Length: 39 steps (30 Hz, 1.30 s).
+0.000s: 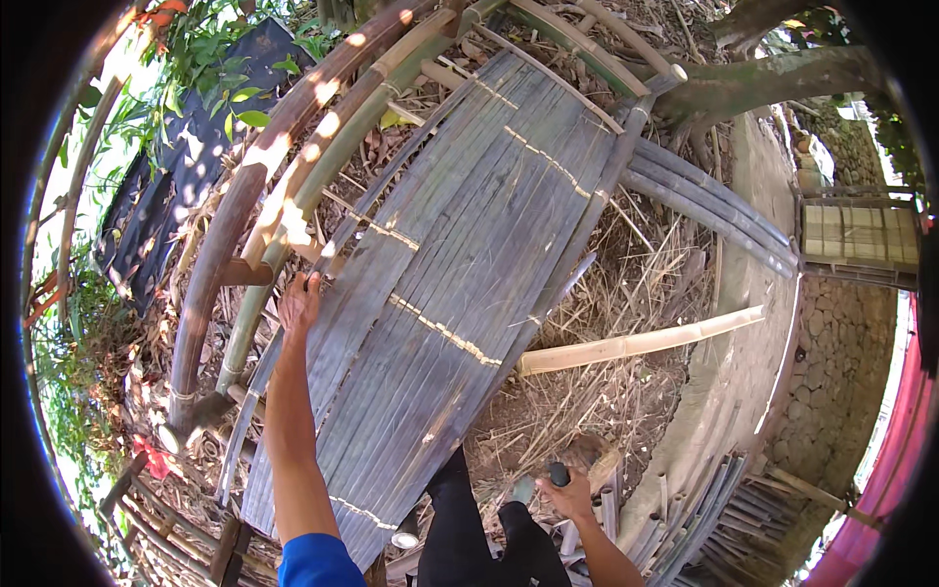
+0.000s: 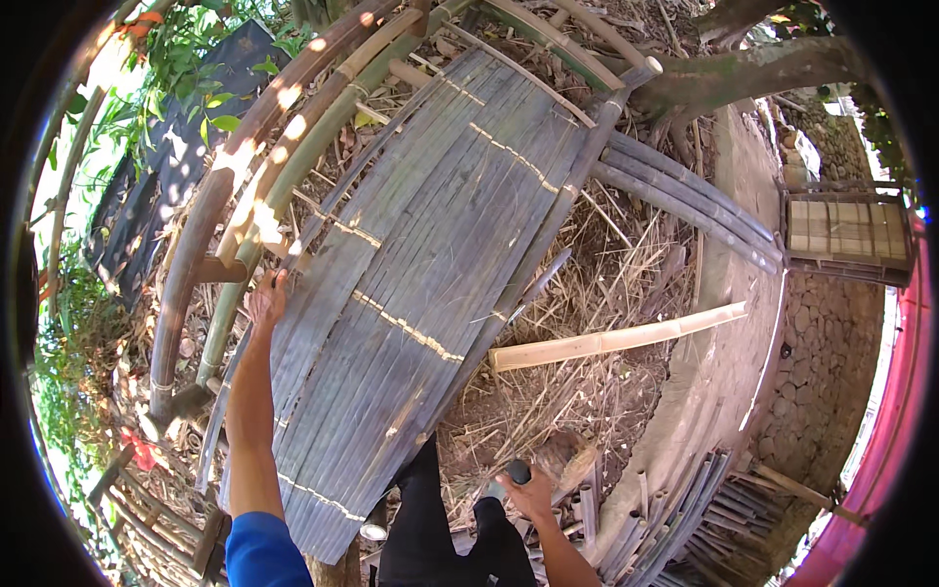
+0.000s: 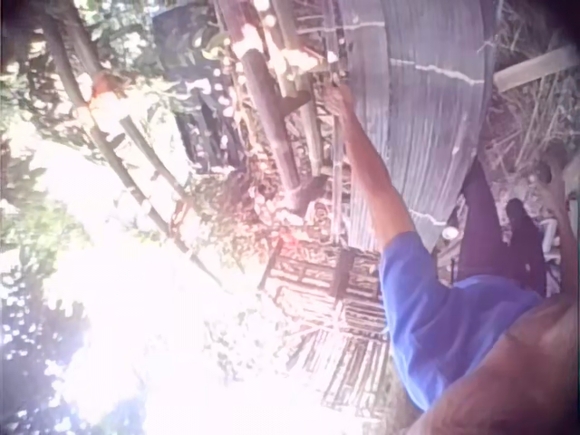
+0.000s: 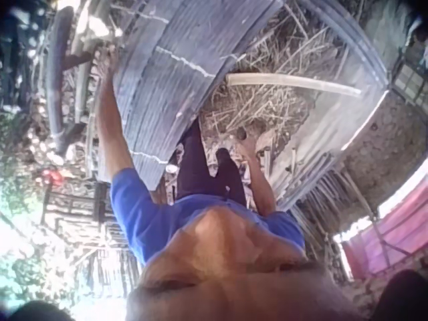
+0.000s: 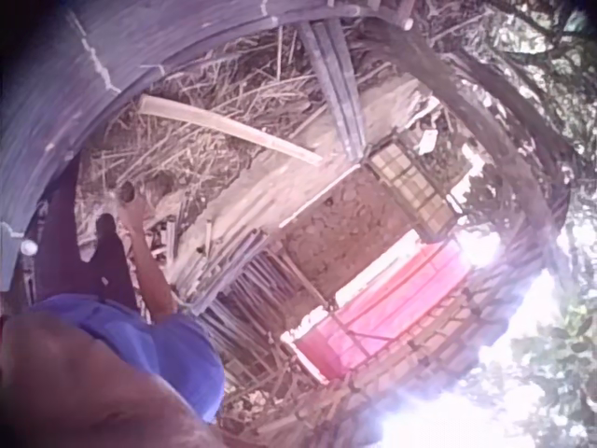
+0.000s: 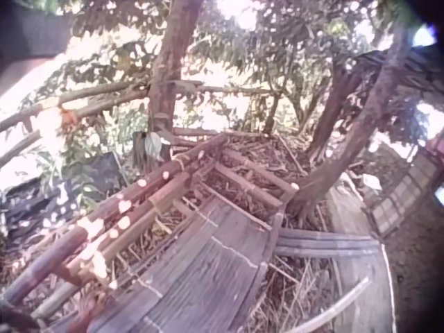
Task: The person uses a knife to shave and strip long pieces of bamboo, holding the bamboo stalk with one hand while smoothing the surface with the blade.
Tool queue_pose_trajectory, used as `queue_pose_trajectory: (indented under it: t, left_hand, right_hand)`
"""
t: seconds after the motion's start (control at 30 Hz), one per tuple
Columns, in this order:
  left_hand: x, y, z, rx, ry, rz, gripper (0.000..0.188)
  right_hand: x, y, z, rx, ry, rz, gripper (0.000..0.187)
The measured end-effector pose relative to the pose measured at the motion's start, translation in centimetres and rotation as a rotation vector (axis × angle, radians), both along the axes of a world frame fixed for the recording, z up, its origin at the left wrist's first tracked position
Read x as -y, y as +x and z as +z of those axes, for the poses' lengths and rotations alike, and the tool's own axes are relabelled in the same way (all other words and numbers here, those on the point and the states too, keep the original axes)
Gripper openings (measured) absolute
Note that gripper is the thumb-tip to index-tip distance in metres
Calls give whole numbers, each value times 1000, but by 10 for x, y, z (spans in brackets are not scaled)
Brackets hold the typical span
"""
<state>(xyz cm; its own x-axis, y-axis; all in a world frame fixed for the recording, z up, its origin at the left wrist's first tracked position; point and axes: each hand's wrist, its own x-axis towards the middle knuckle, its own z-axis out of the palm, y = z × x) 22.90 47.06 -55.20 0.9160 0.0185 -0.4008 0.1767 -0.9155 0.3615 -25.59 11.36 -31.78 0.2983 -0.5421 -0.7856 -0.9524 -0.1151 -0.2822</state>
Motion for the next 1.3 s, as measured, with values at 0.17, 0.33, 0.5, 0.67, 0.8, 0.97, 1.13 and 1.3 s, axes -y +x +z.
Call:
queue_pose_trajectory:
  t: [0.17, 0.33, 0.5, 0.67, 0.8, 0.97, 1.13, 1.3]
  left_hand:
    - [-8, 0, -31, -95, -100, 58, 73]
    - [0, -2, -28, -199, -98, 142, 71]
    - [-19, -1, -31, -157, -104, 66, 66]
    - [4, -20, -6, 87, 324, -26, 64]
    - [61, -53, 45, 529, 16, -124, 48]
    - [185, -141, 101, 665, -241, -533, 52]
    - [305, -271, 75, 309, -448, -765, 55]
    - [401, -369, -12, 27, -252, -920, 71]
  right_hand:
    - [4, -20, -20, -13, -17, -6, 39]
    - [1, -12, -17, -31, -6, 17, 39]
    - [4, -35, -37, 46, 25, 78, 37]
    - [9, -20, -17, -94, 67, -104, 45]
    - [19, -42, -20, 5, 96, -432, 44]
    - [36, -94, -44, 234, 235, -801, 29]
    - [73, -122, -74, 355, 152, -929, 24]
    - [132, -148, -129, 478, 262, -1069, 30]
